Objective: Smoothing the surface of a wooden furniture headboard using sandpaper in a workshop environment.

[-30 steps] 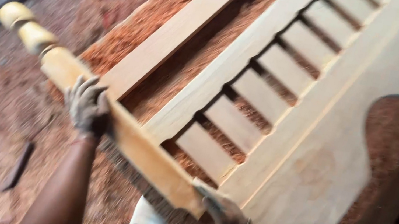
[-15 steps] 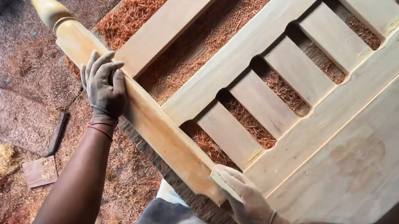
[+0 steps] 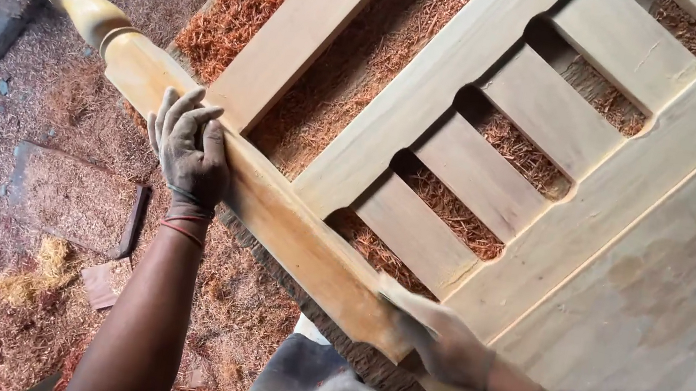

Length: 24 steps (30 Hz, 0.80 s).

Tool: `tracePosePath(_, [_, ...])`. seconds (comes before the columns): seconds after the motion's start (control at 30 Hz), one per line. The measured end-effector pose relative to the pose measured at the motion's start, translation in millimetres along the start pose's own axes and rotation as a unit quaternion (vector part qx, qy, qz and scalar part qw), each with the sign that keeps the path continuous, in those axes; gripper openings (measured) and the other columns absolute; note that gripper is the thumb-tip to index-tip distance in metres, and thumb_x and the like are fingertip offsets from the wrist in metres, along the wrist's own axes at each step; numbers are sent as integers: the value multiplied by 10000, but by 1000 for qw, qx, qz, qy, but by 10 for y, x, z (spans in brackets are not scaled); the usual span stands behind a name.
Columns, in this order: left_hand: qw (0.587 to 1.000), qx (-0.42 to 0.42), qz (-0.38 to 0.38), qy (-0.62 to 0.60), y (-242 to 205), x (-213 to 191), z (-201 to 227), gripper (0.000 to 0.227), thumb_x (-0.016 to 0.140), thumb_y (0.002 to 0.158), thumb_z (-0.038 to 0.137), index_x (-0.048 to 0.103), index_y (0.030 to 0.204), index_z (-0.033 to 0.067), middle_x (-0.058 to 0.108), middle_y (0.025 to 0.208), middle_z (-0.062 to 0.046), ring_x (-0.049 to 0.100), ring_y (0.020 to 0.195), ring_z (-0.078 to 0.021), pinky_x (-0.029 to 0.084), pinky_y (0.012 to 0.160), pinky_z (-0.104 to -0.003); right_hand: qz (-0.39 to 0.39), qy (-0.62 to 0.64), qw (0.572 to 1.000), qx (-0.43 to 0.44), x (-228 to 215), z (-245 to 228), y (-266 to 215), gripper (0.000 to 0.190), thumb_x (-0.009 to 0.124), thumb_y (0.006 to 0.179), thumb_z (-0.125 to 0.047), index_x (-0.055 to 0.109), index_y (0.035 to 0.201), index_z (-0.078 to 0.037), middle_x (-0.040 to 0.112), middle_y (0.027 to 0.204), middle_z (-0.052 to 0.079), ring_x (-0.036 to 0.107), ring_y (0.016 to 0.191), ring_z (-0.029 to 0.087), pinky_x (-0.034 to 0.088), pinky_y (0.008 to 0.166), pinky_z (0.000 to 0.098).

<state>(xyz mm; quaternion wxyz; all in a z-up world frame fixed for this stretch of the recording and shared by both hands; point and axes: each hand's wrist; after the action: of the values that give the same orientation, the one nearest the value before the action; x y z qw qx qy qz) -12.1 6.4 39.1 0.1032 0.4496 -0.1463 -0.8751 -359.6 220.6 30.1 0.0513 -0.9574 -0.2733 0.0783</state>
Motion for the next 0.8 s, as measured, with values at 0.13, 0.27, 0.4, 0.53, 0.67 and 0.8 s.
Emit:
tracePosePath(0.13, [1000, -19, 2, -11, -7, -2, 54, 167, 611, 996, 185, 753, 1073, 141, 659, 1405, -46, 402, 1518, -320, 95, 1278, -526, -4, 10, 997, 79, 25, 11, 111, 590, 411, 1011, -506, 626, 1282, -28, 754, 1033, 163, 739, 968, 262, 563, 857, 374])
tracePosePath(0.27, [1000, -14, 3, 8, -19, -31, 37, 162, 617, 994, 192, 756, 1065, 150, 658, 1410, -47, 398, 1523, -325, 104, 1275, -526, -8, 11, 999, 42, 151, -21, 782, 574, 379, 1038, -459, 607, 1319, -14, 730, 1074, 201, 734, 976, 287, 587, 879, 365])
tracePosePath(0.4, [1000, -6, -10, 0, -18, -23, 34, 161, 620, 1000, 205, 751, 1073, 146, 647, 1419, -57, 392, 1519, -333, 104, 1271, -534, 37, -14, 998, -49, 69, 89, 368, 514, 433, 1093, -375, 569, 1393, 20, 690, 1303, 238, 675, 1219, 335, 523, 1033, 397])
tracePosePath(0.53, [1000, -6, -17, 12, -7, -3, -1, 155, 630, 1007, 214, 752, 1075, 146, 640, 1429, -61, 398, 1521, -331, 106, 1282, -537, 26, -6, 1000, -5, -50, -64, -238, 512, 432, 1109, -340, 535, 1443, 34, 622, 1436, 253, 588, 1347, 358, 434, 1105, 424])
tracePosePath(0.67, [1000, -23, -5, 20, -44, 3, -24, 159, 631, 1008, 214, 753, 1085, 147, 638, 1428, -54, 395, 1526, -330, 102, 1284, -540, 12, 14, 1000, 3, 46, 23, 247, 514, 430, 1099, -360, 561, 1425, 15, 664, 1358, 236, 622, 1262, 329, 472, 1062, 406])
tracePosePath(0.8, [1000, -9, -10, 9, -16, -43, 11, 165, 633, 1000, 221, 753, 1092, 156, 631, 1444, -44, 377, 1528, -338, 96, 1274, -533, -5, -6, 991, 136, 142, -105, 811, 519, 480, 1023, -409, 635, 1372, -57, 750, 1180, 189, 729, 1083, 214, 570, 900, 361])
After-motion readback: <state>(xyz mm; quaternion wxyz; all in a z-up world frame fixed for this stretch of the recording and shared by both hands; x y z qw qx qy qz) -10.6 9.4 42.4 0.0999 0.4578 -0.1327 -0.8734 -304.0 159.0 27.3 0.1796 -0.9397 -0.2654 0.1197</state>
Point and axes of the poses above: each hand's wrist, its own y-axis towards the middle knuckle, its own x-axis out of the palm, z = x × y
